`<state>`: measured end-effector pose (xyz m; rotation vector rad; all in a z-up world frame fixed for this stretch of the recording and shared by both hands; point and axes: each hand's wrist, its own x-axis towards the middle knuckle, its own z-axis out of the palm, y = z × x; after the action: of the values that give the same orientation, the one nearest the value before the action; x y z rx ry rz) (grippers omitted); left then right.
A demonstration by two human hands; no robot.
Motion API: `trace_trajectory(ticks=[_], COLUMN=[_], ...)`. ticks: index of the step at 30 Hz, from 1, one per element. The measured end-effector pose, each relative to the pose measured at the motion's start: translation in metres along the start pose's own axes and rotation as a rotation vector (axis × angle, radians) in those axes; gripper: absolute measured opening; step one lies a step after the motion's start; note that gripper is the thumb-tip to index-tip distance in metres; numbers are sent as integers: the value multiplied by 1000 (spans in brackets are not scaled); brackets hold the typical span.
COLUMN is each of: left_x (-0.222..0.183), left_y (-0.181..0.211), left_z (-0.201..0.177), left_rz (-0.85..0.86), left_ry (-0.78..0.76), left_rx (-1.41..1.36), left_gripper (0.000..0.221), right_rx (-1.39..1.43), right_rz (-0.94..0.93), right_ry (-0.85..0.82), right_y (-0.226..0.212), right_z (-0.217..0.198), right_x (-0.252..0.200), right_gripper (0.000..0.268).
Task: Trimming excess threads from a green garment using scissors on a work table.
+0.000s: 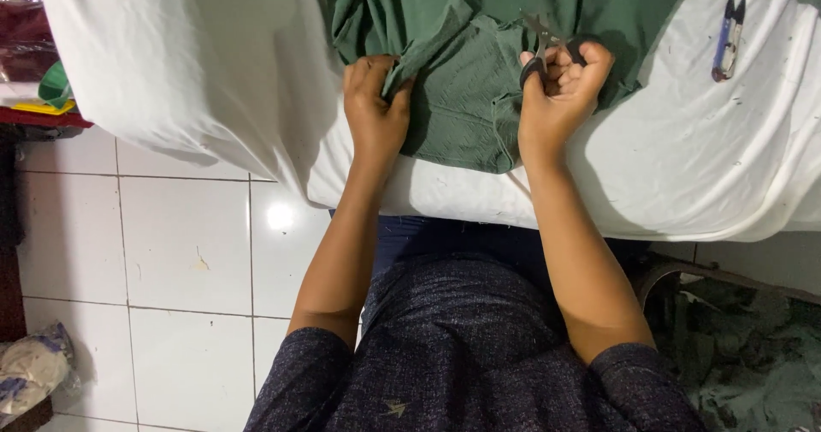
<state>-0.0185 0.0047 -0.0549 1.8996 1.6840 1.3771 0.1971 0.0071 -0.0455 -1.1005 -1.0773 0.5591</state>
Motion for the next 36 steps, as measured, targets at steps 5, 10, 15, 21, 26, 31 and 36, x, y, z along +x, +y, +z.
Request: trace_trajectory(ticks=[5,10,15,21,26,31,36], left_x=[3,3,2,3,7,-11,-26], left_y=[8,5,4,3,20,52,49], left_z=[-5,-3,-3,-5,-12,-26,-28], left_rz=[-75,-123,-216,-307,-162,-281,-261], left_ry=[77,72,83,73,158,132,1], left_rx=[-297,-398,-459,-549,-441,-55,117], left_gripper=[23,22,21,21,28,39,60], right_rx=[41,-93,-121,-7,-284,-289,-352], right_rz=[-55,-258,-278,-264,-412,-523,-615], right_ry=[-49,-104,-116,-218,-179,-176,-157], right_y=[8,-16,-16,0,-21,-19,-9], right_z=[-4,-4,-4,-4,-6,-5,-3], right_x=[-5,3,0,-2,0,1,-5], right_gripper=[46,30,25,34,46,50,66])
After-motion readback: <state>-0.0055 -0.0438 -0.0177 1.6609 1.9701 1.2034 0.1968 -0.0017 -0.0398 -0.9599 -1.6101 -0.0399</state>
